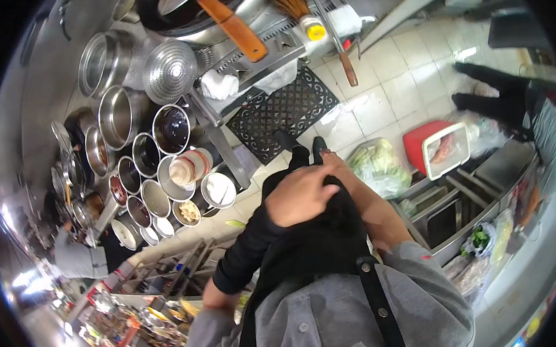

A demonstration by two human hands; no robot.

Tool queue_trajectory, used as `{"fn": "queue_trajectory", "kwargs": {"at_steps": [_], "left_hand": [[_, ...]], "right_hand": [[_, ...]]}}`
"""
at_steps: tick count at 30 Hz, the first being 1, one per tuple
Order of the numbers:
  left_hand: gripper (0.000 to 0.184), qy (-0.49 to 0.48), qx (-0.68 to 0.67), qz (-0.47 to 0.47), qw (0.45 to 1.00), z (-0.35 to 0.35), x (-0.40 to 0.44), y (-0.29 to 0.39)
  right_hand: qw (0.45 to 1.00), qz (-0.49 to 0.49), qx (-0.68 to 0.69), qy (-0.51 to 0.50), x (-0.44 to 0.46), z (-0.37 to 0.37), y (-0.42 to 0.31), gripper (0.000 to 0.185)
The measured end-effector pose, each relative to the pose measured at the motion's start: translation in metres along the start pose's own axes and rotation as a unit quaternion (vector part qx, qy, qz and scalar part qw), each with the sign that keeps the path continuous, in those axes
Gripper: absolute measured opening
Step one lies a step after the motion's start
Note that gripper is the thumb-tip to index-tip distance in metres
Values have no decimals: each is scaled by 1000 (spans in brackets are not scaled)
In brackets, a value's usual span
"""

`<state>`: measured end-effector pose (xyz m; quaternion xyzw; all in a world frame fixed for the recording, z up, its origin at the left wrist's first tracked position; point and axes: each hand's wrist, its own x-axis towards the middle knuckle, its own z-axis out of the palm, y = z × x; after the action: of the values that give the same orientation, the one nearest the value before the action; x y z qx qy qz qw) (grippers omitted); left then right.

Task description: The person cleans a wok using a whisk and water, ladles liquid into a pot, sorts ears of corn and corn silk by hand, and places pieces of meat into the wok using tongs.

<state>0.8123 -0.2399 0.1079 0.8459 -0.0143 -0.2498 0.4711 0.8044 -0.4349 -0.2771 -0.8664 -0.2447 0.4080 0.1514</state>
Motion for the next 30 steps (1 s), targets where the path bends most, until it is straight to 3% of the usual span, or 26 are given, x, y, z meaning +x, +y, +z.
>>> {"fn": "queue_trajectory", "kwargs": {"at_steps": [1, 3, 9, 11, 13, 15, 16, 17, 18, 21, 26, 27, 28, 30], "left_hand": [[45, 33, -20, -57, 998, 9, -17, -24], [49, 33, -45, -157, 986, 27, -56, -70], [47, 45, -7, -267, 962, 72, -156, -143], [48, 71, -54, -258, 962, 93, -181, -177], [49, 93, -12, -170, 981, 128, -212, -235], [53, 103, -57, -242, 963, 154, -238, -275], [56, 89, -107, -369, 919, 119, -225, -236], [55, 97, -88, -377, 917, 122, -232, -246], [55, 100, -69, -388, 914, 134, -248, -261], [56, 94, -174, -470, 860, 147, -276, -298], [51, 58, -129, -511, 848, 127, -278, -310], [48, 55, -140, -515, 844, 120, -273, -310], [38, 151, -213, -428, 865, 134, -285, -327], [34, 135, -177, -443, 868, 143, -297, -344]], "right_hand": [[998, 22, 9, -60, 5, 13, 7, 41], [997, 9, 4, -74, 5, 16, -4, 41], [978, -178, -52, -91, 69, 0, -91, 42], [937, -338, -32, 87, 109, 11, -135, 33], [897, -419, -27, 139, 154, 12, -190, 31], [850, -490, -172, 91, 229, 54, -234, 30], [856, -463, -230, -13, 241, 43, -259, 34], [849, -429, -285, -117, 251, 30, -284, 38], [845, -415, -301, -154, 265, 38, -290, 37], [844, -415, -296, -167, 294, 84, -273, 37], [849, -413, -278, -176, 299, 134, -245, 36], [849, -416, -277, -174, 300, 137, -246, 36], [847, -420, -276, -174, 300, 139, -247, 36], [850, -419, -268, -171, 299, 144, -248, 35]]}}
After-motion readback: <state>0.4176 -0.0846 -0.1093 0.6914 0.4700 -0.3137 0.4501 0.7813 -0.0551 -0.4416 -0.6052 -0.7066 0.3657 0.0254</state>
